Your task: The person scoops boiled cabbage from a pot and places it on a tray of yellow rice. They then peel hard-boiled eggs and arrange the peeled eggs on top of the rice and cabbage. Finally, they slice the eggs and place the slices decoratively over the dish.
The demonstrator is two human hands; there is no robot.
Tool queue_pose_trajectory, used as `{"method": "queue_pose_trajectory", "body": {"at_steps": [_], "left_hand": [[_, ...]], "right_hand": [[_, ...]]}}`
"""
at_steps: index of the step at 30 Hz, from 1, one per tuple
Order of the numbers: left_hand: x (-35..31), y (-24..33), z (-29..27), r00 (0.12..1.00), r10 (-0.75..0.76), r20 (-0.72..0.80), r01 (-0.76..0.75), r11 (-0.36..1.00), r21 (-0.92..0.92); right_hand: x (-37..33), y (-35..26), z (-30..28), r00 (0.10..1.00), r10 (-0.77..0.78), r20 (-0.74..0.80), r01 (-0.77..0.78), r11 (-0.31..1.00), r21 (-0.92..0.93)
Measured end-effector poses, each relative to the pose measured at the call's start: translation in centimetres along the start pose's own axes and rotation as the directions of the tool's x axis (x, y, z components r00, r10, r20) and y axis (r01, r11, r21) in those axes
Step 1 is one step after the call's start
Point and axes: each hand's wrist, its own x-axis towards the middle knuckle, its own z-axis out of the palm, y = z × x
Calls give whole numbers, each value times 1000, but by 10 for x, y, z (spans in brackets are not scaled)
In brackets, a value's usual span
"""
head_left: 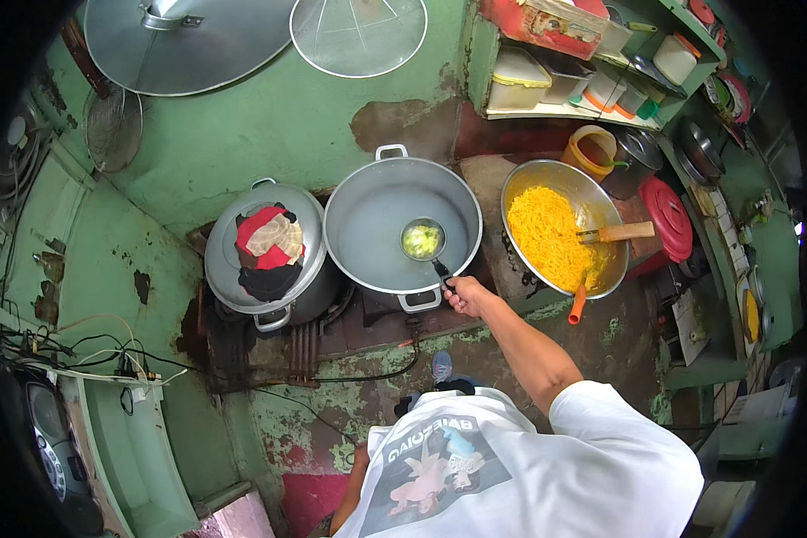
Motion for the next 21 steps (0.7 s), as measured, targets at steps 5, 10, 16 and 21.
{"method": "queue_pose_trajectory", "body": {"at_steps": [5,10,16,21], "left_hand": [[1,13,0,999,38,4,-38,999,27],[6,45,13,996,87,10,-87,996,34],[7,71,26,992,117,49,-118,993,22],[25,54,19,956,225,188,-274,915,298]], "right_hand": [[17,10,-3,997,-45,64,45,999,11],[16,13,-9,997,-46,66,45,999,24],[-6,67,-13,956,-292,-5,291,956,-39],[-12,110,-26,942,-335,13,334,935,-116]]}}
